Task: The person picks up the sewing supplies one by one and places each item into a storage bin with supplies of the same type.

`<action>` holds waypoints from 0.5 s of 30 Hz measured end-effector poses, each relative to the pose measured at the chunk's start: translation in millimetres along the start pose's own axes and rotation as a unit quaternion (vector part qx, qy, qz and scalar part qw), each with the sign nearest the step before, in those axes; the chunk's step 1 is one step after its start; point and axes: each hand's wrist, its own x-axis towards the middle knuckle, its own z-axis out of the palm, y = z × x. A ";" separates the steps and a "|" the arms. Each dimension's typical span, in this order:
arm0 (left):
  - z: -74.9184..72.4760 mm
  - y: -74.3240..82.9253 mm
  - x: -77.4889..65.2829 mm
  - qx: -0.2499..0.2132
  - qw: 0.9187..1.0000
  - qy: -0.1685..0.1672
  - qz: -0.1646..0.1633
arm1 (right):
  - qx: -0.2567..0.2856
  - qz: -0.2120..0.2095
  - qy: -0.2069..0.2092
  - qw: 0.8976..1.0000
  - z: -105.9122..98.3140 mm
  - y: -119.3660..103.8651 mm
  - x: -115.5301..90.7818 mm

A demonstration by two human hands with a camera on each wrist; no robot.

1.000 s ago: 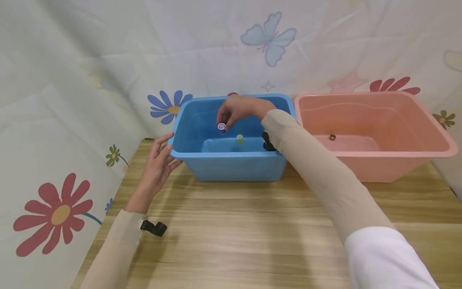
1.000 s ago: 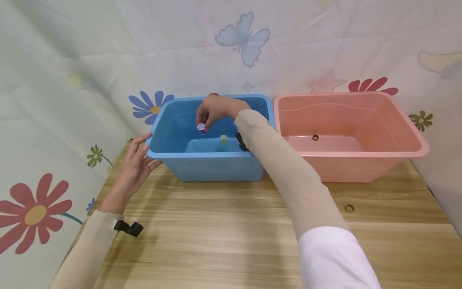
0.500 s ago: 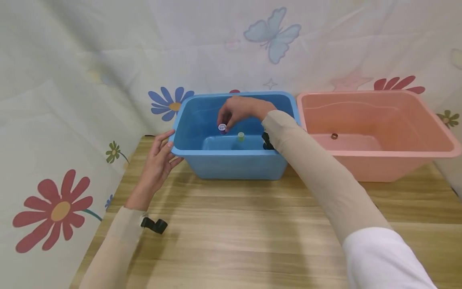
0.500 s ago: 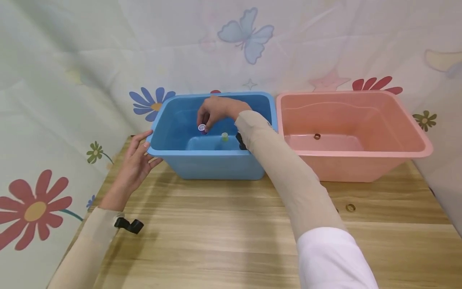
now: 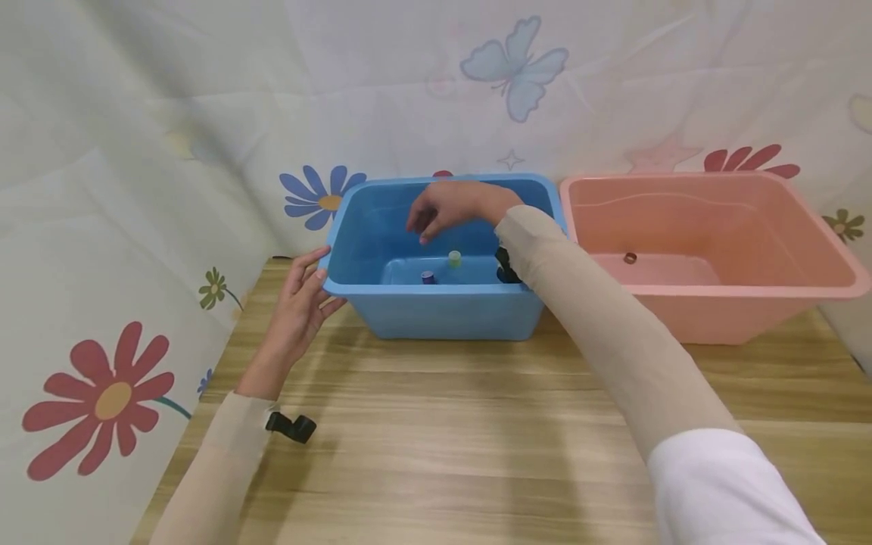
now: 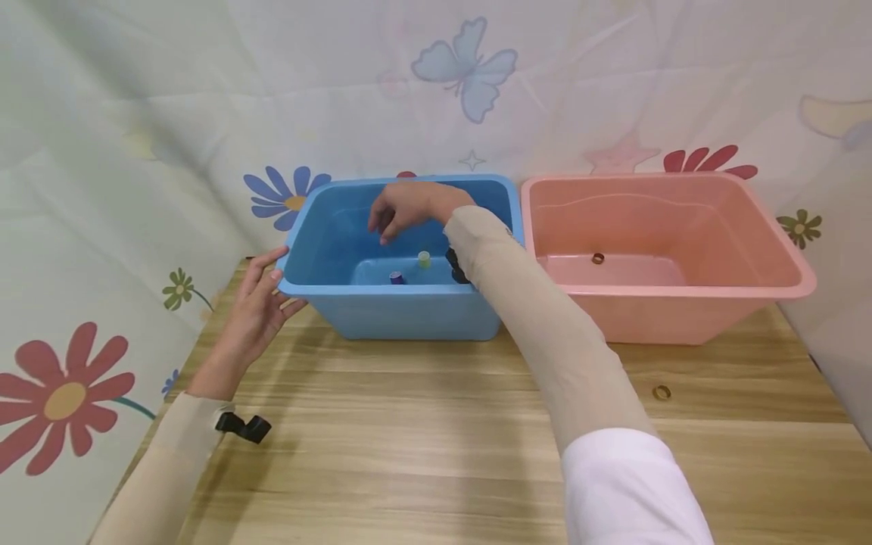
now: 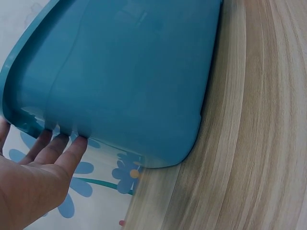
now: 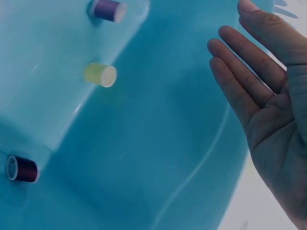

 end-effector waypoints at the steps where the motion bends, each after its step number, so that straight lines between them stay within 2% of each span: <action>1: 0.2 -0.2 -0.4 0.001 1.000 0.000 0.001 | -0.004 -0.007 0.005 1.000 -2.0 -2.2 -1.9; 8: 2.1 1.0 -1.3 0.008 1.000 0.007 -0.001 | -0.034 -0.054 0.043 0.997 -26.9 -24.4 -25.8; 15: 0.2 -0.1 -0.3 0.006 1.000 0.005 0.001 | -0.090 -0.085 0.073 0.990 -48.4 -52.3 -63.7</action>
